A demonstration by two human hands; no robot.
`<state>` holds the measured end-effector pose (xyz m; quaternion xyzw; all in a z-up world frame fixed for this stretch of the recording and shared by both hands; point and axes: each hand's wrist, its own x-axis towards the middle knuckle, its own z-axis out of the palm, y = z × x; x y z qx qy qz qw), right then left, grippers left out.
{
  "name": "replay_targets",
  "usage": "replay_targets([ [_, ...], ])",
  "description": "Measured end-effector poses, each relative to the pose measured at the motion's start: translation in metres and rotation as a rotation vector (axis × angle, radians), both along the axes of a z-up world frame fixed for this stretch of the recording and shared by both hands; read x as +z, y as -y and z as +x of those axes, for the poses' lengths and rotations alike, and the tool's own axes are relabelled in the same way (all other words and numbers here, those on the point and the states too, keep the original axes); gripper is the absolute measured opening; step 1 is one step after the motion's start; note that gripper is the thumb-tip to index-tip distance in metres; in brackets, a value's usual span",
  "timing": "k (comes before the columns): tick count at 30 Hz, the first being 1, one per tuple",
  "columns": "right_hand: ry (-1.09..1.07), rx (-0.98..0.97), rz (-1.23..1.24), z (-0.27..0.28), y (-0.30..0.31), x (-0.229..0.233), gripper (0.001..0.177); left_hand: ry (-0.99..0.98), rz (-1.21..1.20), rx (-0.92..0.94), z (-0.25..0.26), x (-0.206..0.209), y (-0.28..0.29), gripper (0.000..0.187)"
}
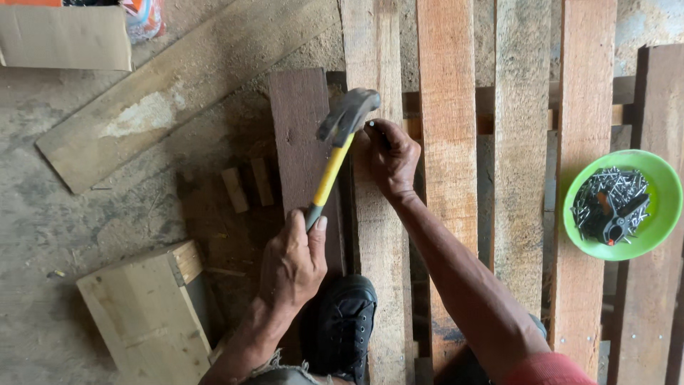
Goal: The person hammers nails into wooden planks using a hammer. They repeatedly pick nails from a green bowl and drive them into the wood to secure the planks together.
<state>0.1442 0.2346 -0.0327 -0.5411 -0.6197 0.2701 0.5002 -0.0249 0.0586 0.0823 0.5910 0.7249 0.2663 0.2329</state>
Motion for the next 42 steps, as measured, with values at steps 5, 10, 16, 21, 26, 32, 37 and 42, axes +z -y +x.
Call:
replay_targets([
  [5, 0.001, -0.017, -0.002, -0.002, -0.001, -0.002, 0.015, -0.136, -0.158, -0.1, 0.001, -0.005, -0.007, 0.041],
  [10, 0.045, -0.01, -0.003, 0.005, 0.0, -0.015, 0.018, -0.145, -0.073, -0.067, 0.008, 0.004, 0.0, 0.034],
  [16, 0.088, -0.022, 0.016, -0.001, -0.002, 0.0, 0.02, -0.128, -0.242, -0.106, 0.005, 0.01, -0.018, 0.025],
  [21, 0.084, 0.15, -0.101, 0.014, 0.003, -0.009, 0.028, -0.132, 0.218, -0.02, 0.013, 0.033, -0.01, 0.031],
  [26, 0.536, 0.732, -0.33, 0.108, 0.027, 0.102, 0.047, -0.14, 0.084, -0.107, 0.002, -0.029, -0.012, 0.028],
  [32, 1.031, 1.11, -0.527, 0.246, 0.078, 0.18, 0.034, -0.018, 0.115, -0.085, 0.008, 0.056, -0.017, 0.03],
  [37, 1.441, 0.664, -0.382, 0.332, 0.087, 0.153, 0.017, -0.037, 0.395, -0.161, 0.004, -0.008, -0.012, 0.028],
  [42, 1.423, -0.314, -0.529, 0.432, 0.073, 0.058, 0.051, -0.183, -0.023, -0.118, 0.007, 0.011, -0.014, 0.031],
])
